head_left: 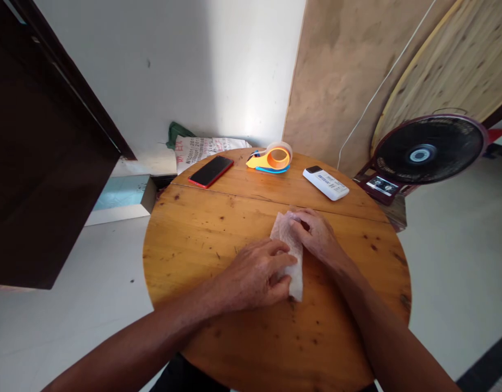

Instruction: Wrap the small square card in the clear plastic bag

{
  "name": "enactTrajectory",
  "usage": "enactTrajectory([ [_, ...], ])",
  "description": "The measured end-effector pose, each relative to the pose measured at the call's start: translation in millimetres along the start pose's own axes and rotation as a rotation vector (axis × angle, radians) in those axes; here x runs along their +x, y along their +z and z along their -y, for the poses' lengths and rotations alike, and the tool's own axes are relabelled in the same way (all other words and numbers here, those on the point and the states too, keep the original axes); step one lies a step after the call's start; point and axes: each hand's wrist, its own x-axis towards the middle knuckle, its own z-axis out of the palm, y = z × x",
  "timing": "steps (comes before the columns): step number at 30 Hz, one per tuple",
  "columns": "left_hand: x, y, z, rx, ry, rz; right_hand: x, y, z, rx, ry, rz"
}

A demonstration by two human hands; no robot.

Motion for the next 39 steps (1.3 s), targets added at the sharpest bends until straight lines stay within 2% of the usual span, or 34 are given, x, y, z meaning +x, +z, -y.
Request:
enactTrajectory([
  [9,0.0,-2.4,-1.5,0.018,-0.018,0.033,5.1,10.5,0.9,0.015,0.171,-0.139],
  [16,0.3,-2.8,-1.6,0.014,-0.026,0.049,2.8,1.3,3.5,0.052,0.323,-0.048],
  [22,0.1,-1.7,-1.5,0.021,-0.020,0.027,2.7,9.6,3.1,0.185,0.317,-0.042],
  [26,-0.3,-0.5,-1.0,0.020,-0.018,0.027,2.9,9.7,2.5,0.409,0.326,-0.081],
  [32,0.0,0.4,0.9,-0.003,-0.021,0.031,0.8,0.2,11.6,0.743,0.345,-0.059],
  [36,1.0,-2.9,-3.3,0.047,-0.039,0.067,-0.2,-4.5,16.0,0.897,0.286,-0.055],
  [39,0.8,-5.3,-10.3,0.117,-0.062,0.101,-1.8,-9.6,21.7,0.894,0.207,-0.075],
])
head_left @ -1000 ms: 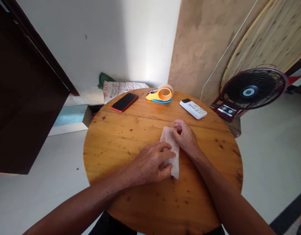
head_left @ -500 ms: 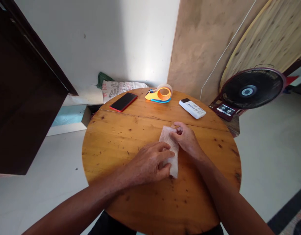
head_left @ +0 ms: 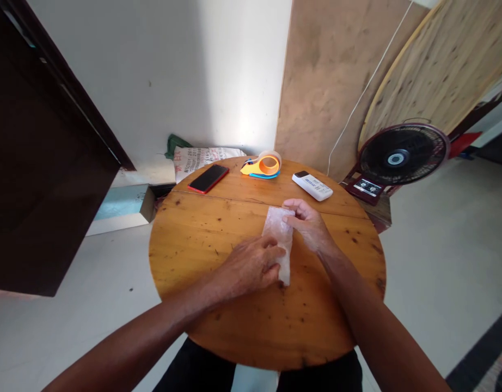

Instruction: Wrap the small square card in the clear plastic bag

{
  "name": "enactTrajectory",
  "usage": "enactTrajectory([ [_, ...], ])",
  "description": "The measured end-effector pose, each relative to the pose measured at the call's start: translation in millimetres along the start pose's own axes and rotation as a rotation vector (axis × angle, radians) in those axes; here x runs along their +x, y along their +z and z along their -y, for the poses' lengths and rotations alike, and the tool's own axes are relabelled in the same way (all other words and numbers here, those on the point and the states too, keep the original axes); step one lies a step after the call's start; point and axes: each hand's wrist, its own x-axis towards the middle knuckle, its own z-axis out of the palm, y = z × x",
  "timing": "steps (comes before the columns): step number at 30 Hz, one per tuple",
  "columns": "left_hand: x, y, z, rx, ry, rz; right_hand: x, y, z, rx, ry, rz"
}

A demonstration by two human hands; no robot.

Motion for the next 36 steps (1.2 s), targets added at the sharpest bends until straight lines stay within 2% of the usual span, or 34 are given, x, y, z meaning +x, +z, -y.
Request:
enactTrajectory([
  [5,-5.5,4.5,-8.2,0.022,-0.088,-0.076,-12.6,3.8,22.7,-0.063,-0.074,0.100],
  [11,-12.5,19.5,-3.0,-0.076,-0.109,-0.171,-37.2,7.2,45.3,-0.137,-0.136,0.162],
  [16,-13.6,30.1,1.0,-0.182,-0.144,-0.241,-58.3,14.4,47.9,-0.102,-0.155,0.167],
  [21,-17.3,32.8,-4.7,-0.254,-0.177,-0.333,-73.3,16.4,46.5,-0.079,-0.138,0.133],
  [28,-18.8,36.1,-10.1,-0.280,-0.396,-0.440,-85.8,14.3,37.7,-0.140,-0.112,0.109],
  [31,-17.8,36.8,-6.5,-0.313,-0.330,-0.456,-91.9,18.2,37.0,-0.170,-0.126,0.104],
  [36,-16.4,37.1,2.1,-0.309,-0.175,-0.391,-104.1,22.7,34.5,-0.257,-0.182,0.112],
])
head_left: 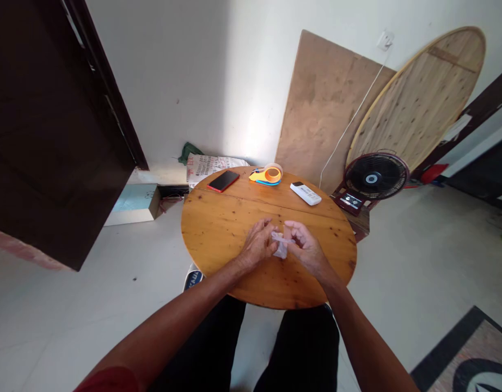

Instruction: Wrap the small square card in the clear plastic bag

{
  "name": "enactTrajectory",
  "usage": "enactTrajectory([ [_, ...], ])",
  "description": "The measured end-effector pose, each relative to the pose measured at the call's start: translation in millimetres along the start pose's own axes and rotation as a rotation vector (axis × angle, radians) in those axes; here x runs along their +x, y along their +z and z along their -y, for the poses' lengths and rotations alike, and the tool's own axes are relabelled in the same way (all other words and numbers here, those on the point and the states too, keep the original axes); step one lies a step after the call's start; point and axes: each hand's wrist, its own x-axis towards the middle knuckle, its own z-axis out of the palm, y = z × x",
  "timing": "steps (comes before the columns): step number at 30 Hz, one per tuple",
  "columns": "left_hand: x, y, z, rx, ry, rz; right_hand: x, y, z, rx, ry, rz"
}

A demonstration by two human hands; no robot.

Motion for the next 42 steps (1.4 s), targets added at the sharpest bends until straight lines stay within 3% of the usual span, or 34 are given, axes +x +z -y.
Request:
enactTrajectory([
  [8,-2.5,-9.9,1.5,-0.026,0.104,0.073,-19.9,3.5,-7.1,-0.257,-0.065,-0.033],
  [14,-8.7,-26.7,10.4,-0.098,0.210,0.157,-27.2,11.2,-3.8,-0.461,-0.099,-0.058],
  [20,-13.9,-42.9,8.8,0.065,0.226,0.292,-34.9,13.0,-5.7,-0.557,-0.212,-0.050],
  [24,-11.8,-40.1,9.5,0.123,0.278,0.316,-38.9,13.4,-5.0,-0.612,-0.268,-0.037],
  [28,-4.4,-29.4,8.5,0.021,0.294,0.318,-40.8,17.2,-7.8,-0.651,-0.283,-0.034],
  [35,-0.2,-14.4,6.5,-0.228,0.111,0.235,-41.3,18.8,-7.8,-0.626,-0.294,-0.056],
  [39,4.8,-19.4,-8.1,-0.460,-0.214,0.349,-32.0,10.1,-0.5,-0.417,-0.138,-0.135],
  [42,12.4,-25.8,-18.0,-0.498,-0.401,0.464,-24.7,5.5,2.2,-0.169,0.033,-0.183],
])
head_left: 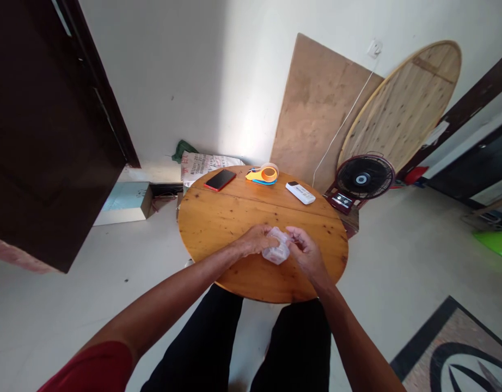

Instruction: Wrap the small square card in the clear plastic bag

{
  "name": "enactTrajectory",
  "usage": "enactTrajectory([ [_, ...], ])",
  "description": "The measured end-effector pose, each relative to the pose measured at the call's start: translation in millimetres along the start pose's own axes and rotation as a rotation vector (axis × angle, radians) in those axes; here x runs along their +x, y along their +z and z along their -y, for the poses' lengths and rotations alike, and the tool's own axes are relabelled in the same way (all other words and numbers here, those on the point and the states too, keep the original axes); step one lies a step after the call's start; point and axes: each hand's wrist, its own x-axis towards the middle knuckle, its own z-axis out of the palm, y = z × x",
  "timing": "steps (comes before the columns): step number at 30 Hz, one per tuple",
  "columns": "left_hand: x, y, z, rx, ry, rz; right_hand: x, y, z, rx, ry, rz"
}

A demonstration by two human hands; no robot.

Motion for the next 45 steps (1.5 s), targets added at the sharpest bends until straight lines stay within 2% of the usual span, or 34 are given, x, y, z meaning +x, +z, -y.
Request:
enactTrajectory([
  [2,2.3,-2.5,-4.6,0.051,-0.060,0.040,1.9,-0.1,0.3,0.134,0.117,0.005],
  [5,7.2,-5.9,-5.1,0.162,-0.004,0.073,-0.3,2.1,-1.3,0.264,0.234,0.017],
  [9,12.0,-9.9,0.1,0.328,0.082,0.002,-3.5,6.9,-5.4,0.327,0.247,0.066],
  [11,12.7,-12.6,4.3,0.205,0.097,0.040,-3.0,9.6,-6.7,0.335,0.238,0.068],
  [15,12.0,-19.8,12.0,-0.223,0.126,0.240,1.4,14.2,-10.3,0.374,0.257,0.002],
  [17,12.6,-22.2,14.0,-0.329,0.116,0.313,4.1,16.0,-14.2,0.404,0.265,-0.030],
  [19,14.6,-22.6,15.4,-0.396,0.106,0.336,6.3,17.8,-18.9,0.427,0.275,-0.058],
  [28,22.0,-15.7,22.4,-0.508,0.029,0.232,4.8,26.5,-27.9,0.270,0.198,-0.120],
  [35,20.6,-14.0,26.5,-0.483,0.034,0.156,-2.4,28.7,-29.1,-0.093,0.004,-0.162],
  [38,20.1,-12.4,25.2,-0.492,0.024,0.128,-3.3,31.1,-29.8,-0.138,-0.015,-0.184],
  [45,18.4,-12.1,24.1,-0.457,0.056,0.150,-0.8,27.2,-20.0,-0.230,-0.046,-0.290],
])
